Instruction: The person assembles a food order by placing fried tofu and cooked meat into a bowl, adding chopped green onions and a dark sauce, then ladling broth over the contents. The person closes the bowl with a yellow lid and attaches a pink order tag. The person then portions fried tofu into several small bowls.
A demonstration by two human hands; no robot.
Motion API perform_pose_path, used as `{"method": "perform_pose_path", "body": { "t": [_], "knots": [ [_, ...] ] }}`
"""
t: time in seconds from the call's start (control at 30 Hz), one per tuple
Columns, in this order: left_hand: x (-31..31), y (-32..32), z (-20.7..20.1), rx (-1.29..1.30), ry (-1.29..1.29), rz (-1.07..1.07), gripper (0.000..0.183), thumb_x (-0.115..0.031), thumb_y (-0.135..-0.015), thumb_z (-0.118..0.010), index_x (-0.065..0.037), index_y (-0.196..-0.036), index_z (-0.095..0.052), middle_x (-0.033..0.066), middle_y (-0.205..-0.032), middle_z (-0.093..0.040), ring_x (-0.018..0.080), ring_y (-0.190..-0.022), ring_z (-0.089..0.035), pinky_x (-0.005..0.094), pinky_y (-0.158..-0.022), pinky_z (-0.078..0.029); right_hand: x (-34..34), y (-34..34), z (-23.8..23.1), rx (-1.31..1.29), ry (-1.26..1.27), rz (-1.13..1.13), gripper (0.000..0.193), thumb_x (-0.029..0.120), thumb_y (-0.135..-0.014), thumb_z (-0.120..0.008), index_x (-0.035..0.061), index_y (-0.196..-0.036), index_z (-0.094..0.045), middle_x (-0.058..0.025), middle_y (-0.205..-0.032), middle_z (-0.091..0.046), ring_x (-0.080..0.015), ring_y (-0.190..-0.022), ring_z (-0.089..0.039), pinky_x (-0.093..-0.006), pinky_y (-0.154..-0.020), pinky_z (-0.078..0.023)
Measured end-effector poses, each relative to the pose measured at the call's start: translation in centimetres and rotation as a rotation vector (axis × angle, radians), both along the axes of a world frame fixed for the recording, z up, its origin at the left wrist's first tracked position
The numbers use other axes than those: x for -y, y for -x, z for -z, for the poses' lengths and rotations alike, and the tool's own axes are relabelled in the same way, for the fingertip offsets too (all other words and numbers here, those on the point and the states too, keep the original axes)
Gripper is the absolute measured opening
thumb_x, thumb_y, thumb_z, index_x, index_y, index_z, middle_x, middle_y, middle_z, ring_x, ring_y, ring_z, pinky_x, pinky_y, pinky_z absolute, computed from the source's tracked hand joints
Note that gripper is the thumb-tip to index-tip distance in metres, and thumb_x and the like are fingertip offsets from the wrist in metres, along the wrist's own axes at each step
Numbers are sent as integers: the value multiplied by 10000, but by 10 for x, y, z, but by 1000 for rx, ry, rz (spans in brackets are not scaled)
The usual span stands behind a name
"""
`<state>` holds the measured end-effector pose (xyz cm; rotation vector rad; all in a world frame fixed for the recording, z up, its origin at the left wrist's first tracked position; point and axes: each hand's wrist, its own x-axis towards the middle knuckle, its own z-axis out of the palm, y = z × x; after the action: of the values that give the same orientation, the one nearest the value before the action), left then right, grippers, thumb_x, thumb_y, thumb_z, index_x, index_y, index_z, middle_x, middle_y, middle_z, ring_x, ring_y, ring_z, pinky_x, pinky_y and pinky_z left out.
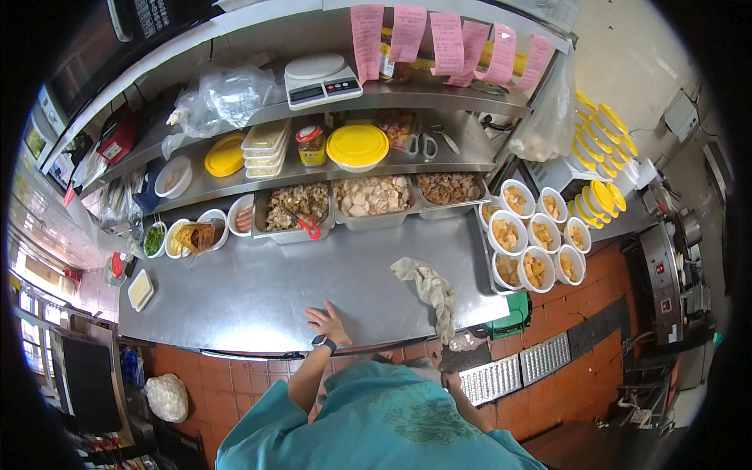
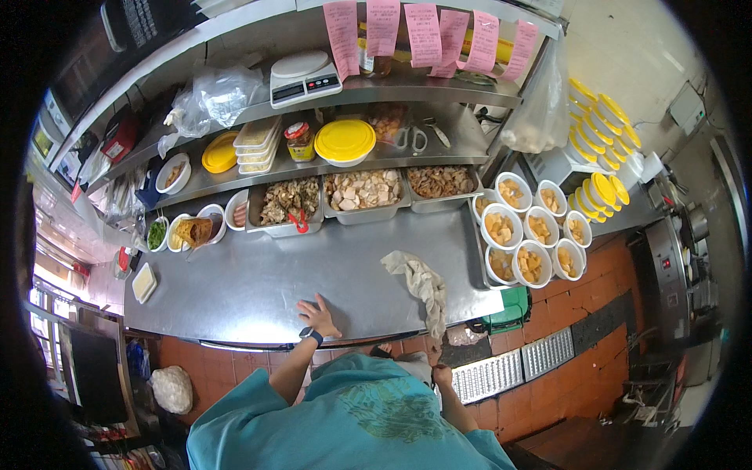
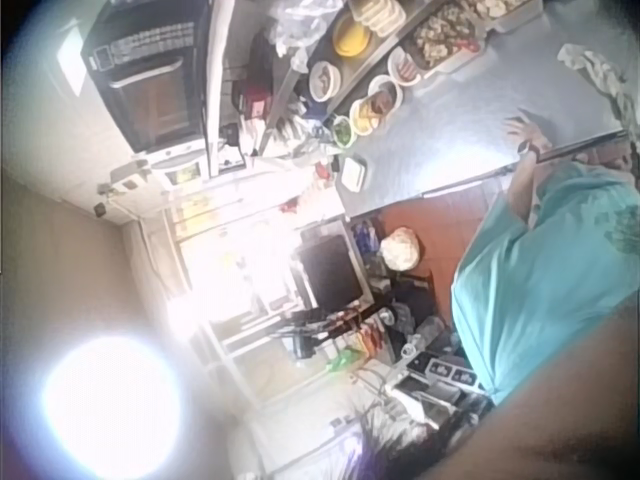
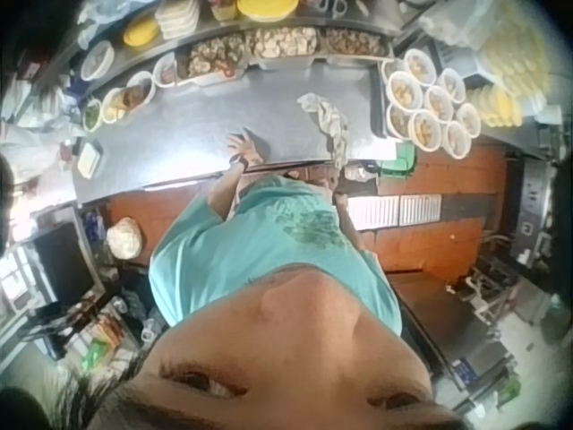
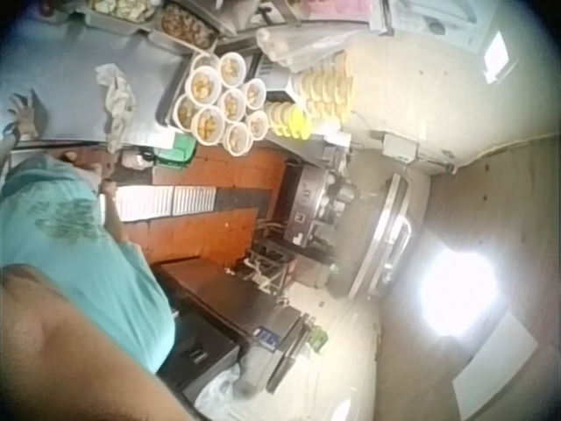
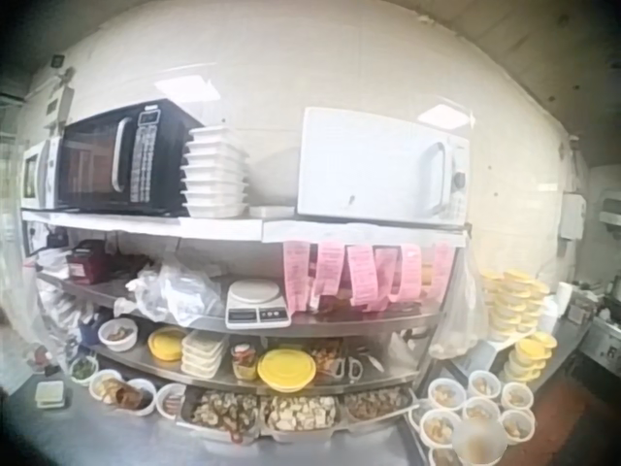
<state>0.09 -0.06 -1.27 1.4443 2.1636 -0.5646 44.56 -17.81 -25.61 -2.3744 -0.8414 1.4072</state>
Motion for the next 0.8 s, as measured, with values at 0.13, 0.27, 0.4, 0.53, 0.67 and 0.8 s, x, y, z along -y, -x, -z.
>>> {"method": "perform_pose_path", "body": {
  "t": [0.13,0.27,0.4,0.53,0.67,0.8],
  "knots": [
    [1,0,-2,-9,-24,19,1605,-539,-489,-950,55,-1555,94,570,-1458,3,692,-1406,-3,742,-1094,-216,4,-7,12,-60,-74,-68,263,213,-831,-645,47,-983,-780,-180,-959,-755,-321,-945,-728,-392,-836,-546],
    [1,1,0,2,-35,13,1604,-528,-488,-952,52,-1555,95,570,-1458,-1,691,-1407,-4,739,-1096,-221,4,-1,-10,-3,-136,-66,255,216,-832,-646,53,-974,-781,-179,-949,-753,-326,-934,-726,-400,-830,-546],
    [2,1,3,4,-20,-3,1658,-537,-482,-954,35,-1538,189,563,-1466,21,677,-1418,9,729,-1104,-207,1,4,-24,3,-35,-9,242,208,-826,-636,54,-945,-781,-179,-922,-749,-329,-911,-724,-407,-813,-544],
    [1,1,4,-7,-19,4,1659,-537,-484,-954,32,-1536,197,562,-1467,24,672,-1422,12,726,-1106,-208,-2,5,-24,-46,-67,-29,233,202,-818,-639,53,-928,-780,-180,-888,-745,-329,-887,-725,-414,-797,-544],
    [1,1,6,-24,-14,6,1664,-552,-484,-949,29,-1536,201,560,-1469,22,670,-1424,11,725,-1106,-212,-4,7,-30,21,-68,-41,229,200,-812,-655,34,-914,-775,-190,-826,-734,-319,-818,-726,-412,-754,-545],
    [4,3,11,-30,-17,20,1664,-580,-483,-940,23,-1540,195,558,-1472,18,670,-1424,5,720,-1108,-216,-7,15,-51,73,-69,-56,223,199,-827,-679,9,-900,-770,-174,-762,-725,-273,-733,-713,-396,-687,-538]
  ]
}}
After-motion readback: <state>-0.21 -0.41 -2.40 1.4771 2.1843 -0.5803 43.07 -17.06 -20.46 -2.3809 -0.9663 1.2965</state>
